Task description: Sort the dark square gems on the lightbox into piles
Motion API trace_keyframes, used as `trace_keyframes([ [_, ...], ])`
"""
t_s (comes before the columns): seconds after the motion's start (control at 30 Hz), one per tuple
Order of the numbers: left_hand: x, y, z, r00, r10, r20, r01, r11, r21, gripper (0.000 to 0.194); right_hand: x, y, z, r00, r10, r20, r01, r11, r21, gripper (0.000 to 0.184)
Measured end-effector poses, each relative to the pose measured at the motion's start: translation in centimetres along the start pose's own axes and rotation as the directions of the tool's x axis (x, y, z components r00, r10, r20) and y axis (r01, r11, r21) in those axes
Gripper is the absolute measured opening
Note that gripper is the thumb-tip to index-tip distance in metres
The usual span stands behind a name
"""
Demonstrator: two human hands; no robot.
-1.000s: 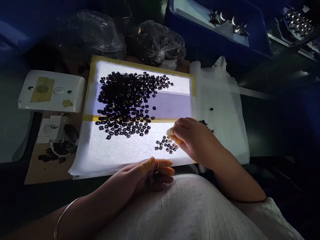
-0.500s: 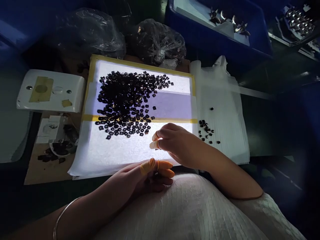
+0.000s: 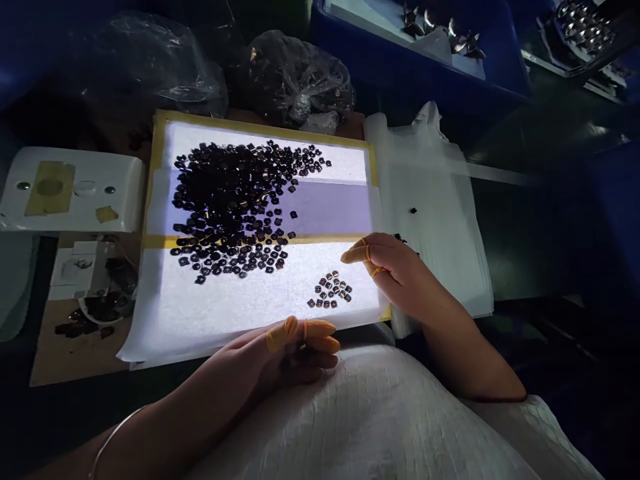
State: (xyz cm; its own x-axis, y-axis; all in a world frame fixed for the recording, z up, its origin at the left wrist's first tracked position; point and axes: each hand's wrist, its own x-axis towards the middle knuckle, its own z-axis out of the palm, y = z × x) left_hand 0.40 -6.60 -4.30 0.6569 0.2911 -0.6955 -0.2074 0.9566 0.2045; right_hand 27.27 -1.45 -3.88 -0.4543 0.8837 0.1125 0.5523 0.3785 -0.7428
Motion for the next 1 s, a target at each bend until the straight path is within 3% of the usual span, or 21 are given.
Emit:
trace_keyframes([
  [0.23, -0.6, 0.4, 0.7, 0.998, -0.02, -0.063, 0.021, 1.0, 0.019, 0.04, -0.1, 0.5, 0.7, 0.998, -0.032, -0.053, 0.033, 0.999, 0.022, 0.044],
  [0.53, 0.1, -0.3, -0.2, 1.0, -0.002, -0.031, 0.002, 1.0, 0.016, 0.043, 0.0, 0.4, 0.7, 0.996, -0.041, -0.075, 0.043, 0.999, 0.028, 0.045],
  [1.0, 0.0, -0.1, 0.1, 0.998, 0.005, -0.061, -0.004, 1.0, 0.011, 0.042, 0.1, 0.0, 0.7, 0.998, -0.046, -0.036, 0.045, 0.999, -0.019, 0.045],
])
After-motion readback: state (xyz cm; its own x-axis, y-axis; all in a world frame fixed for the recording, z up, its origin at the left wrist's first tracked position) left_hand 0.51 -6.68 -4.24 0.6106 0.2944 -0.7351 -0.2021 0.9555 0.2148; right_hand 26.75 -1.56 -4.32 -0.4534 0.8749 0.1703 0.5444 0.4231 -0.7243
